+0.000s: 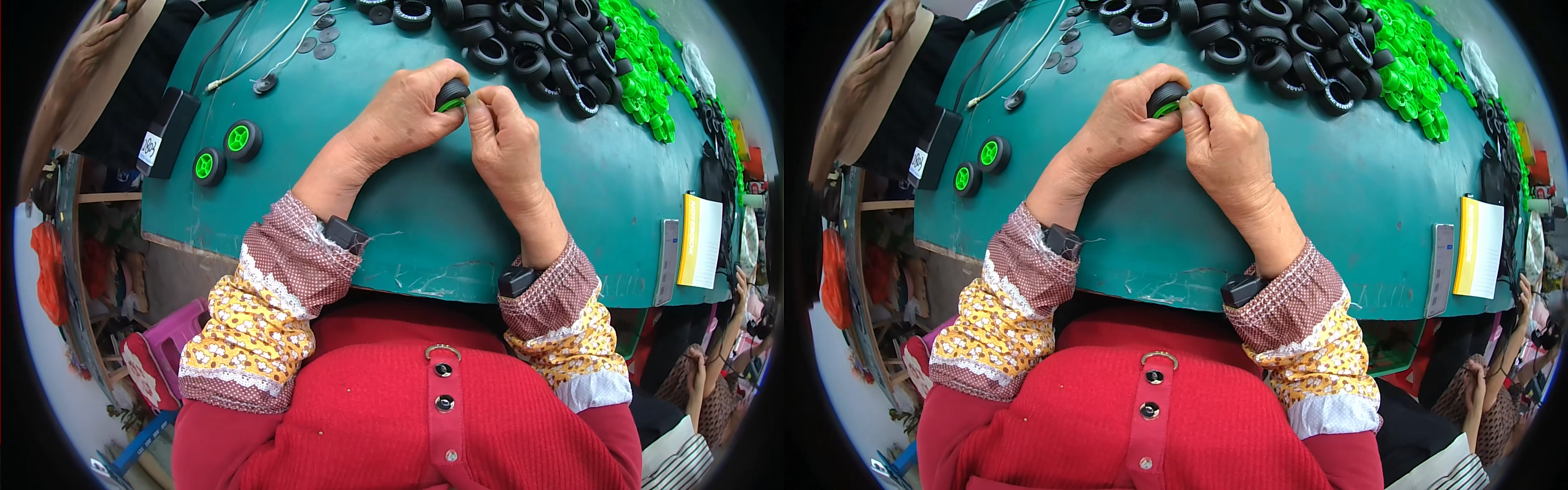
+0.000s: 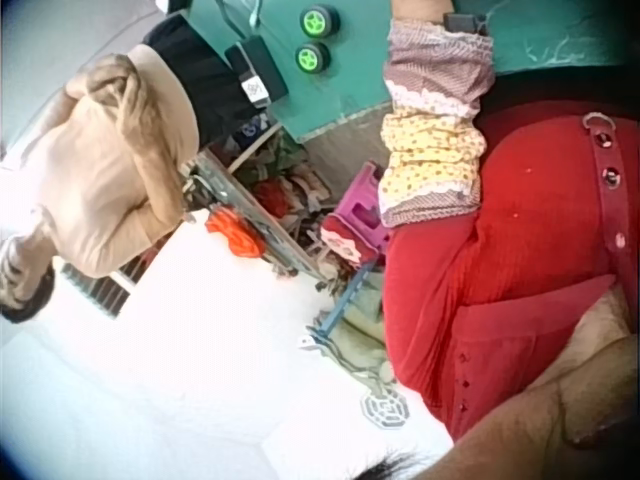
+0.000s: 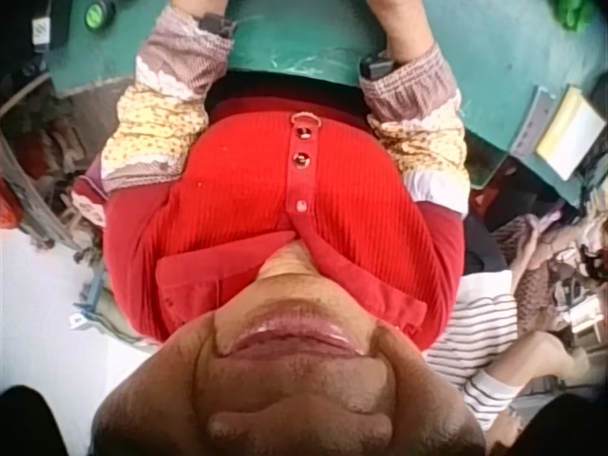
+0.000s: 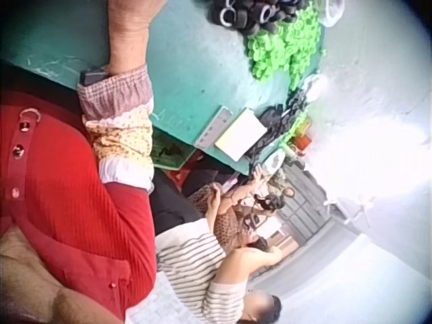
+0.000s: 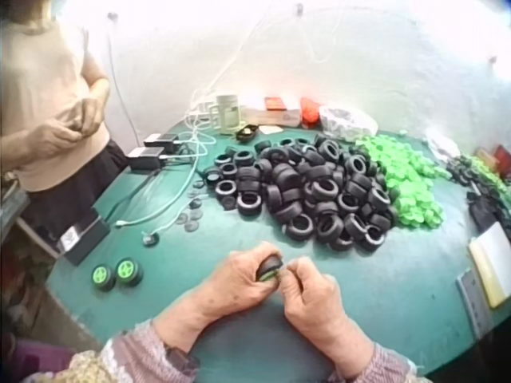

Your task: Assembling plastic toy wheels by fitting rubber tires onto green plastic rims.

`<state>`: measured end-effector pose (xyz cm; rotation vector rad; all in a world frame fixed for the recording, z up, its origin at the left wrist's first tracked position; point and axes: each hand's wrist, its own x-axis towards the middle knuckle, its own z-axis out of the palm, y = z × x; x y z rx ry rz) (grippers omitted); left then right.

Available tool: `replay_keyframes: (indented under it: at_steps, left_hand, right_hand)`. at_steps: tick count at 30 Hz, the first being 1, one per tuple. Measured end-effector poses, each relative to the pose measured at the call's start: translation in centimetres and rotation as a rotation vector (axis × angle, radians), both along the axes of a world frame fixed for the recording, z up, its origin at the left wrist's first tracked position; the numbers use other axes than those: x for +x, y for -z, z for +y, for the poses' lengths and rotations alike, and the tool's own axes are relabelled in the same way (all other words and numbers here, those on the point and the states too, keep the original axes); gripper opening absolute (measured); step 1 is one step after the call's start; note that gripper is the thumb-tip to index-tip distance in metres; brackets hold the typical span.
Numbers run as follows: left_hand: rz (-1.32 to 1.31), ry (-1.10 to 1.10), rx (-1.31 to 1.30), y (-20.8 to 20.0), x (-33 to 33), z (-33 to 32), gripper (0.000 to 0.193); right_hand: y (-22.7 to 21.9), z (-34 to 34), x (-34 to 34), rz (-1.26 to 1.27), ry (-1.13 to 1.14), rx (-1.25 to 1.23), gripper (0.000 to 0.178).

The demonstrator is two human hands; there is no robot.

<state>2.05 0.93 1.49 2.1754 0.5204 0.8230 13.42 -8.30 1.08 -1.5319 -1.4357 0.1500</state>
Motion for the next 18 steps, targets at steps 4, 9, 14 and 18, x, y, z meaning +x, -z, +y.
replay_keyframes:
  at_steps: [4, 9, 14, 18]
  left_hand:
    - [0.048, 0.04, -0.038, -0.3, -0.3, 0.8, 0.022]
    - [0.133, 0.042, -0.067, -0.5, -0.6, 0.9, 0.027]
    - [-0.201, -0.052, -0.176, -0.7, 0.1, -0.5, 0.032]
    - [-0.177, -0.045, -0.064, -0.3, 0.2, -0.4, 0.033]
  right_hand:
    - [-0.2, -0.1, 0.0, -0.132, -0.014, 0.007, 0.008]
    - [-0.5, 0.0, -0.5, 0.017, 0.029, -0.051, 0.015]
    - [-0.6, 0.1, 0.2, 0.276, -0.03, -0.074, 0.028]
    - [-0.6, 0.1, 0.0, 0.294, 0.011, -0.119, 0.024]
